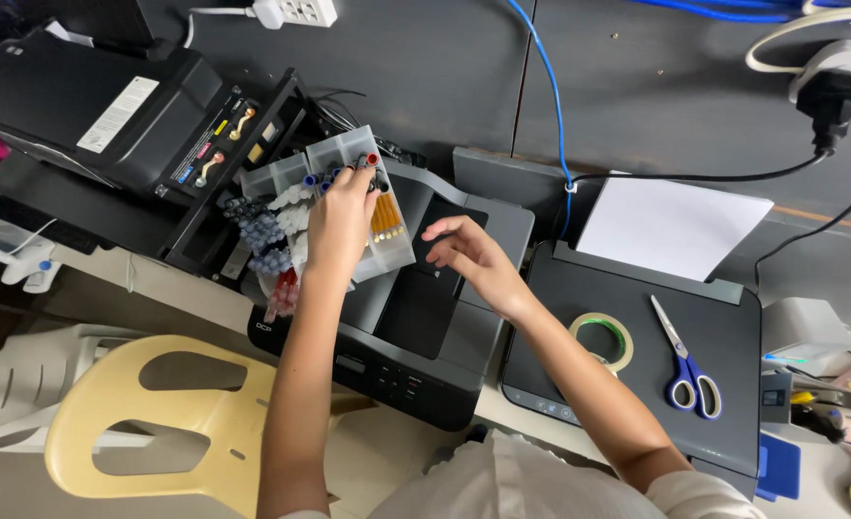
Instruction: The person organizes various office supplies on a desk, including photo paper, copy paper, and a black plastic bag. They handle a roll of tape and a pair of scissors, placing them on a printer. The person also sorts through a container of markers and places them into a holder.
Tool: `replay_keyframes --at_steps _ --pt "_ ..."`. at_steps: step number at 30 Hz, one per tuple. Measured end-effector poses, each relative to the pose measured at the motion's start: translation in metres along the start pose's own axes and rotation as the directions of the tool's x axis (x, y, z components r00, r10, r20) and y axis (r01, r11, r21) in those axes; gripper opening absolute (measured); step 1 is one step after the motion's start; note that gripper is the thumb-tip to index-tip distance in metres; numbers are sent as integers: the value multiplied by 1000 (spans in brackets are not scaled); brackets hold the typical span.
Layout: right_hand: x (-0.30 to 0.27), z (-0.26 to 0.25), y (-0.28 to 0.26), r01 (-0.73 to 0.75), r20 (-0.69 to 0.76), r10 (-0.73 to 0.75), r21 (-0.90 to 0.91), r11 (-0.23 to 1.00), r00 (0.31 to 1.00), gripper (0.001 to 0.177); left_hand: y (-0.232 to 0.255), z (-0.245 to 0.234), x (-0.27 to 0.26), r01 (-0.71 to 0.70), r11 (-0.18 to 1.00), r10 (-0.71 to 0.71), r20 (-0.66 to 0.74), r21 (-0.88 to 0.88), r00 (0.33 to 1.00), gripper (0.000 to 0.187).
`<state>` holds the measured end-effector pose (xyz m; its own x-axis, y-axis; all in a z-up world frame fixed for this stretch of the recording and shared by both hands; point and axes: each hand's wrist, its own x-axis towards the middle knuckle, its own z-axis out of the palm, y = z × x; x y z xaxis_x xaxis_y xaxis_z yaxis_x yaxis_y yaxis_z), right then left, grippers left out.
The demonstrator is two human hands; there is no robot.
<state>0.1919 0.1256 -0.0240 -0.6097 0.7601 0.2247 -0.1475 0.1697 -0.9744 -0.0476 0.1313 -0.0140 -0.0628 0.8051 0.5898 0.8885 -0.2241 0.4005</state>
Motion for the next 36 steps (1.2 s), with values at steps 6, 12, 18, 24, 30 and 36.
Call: replay_keyframes --at_steps 6,12,18,24,30,36 --pt "3 1 1 -15 8 15 4 1000 1000 27 2 -6 -5 -27 985 9 -109 -168 994 26" --pt "1 -1 2 -14 27 14 -14 1000 1000 28 7 -8 -2 -32 995 20 -117 -97 993 13" --pt "-5 -2 6 -44 21 44 9 999 999 26 7 -3 5 -36 999 35 -31 -32 999 16" --pt "-2 -8 4 -29 18 30 -32 999 999 26 17 -29 7 -125 983 111 -111 -136 988 12" --pt "10 -10 9 -12 35 12 15 1000 999 19 -4 -6 2 -181 983 179 -68 -32 981 18" --pt "55 -25 29 182 25 -180 -105 978 983 30 15 -69 -14 -76 937 -23 -278 -341 960 22"
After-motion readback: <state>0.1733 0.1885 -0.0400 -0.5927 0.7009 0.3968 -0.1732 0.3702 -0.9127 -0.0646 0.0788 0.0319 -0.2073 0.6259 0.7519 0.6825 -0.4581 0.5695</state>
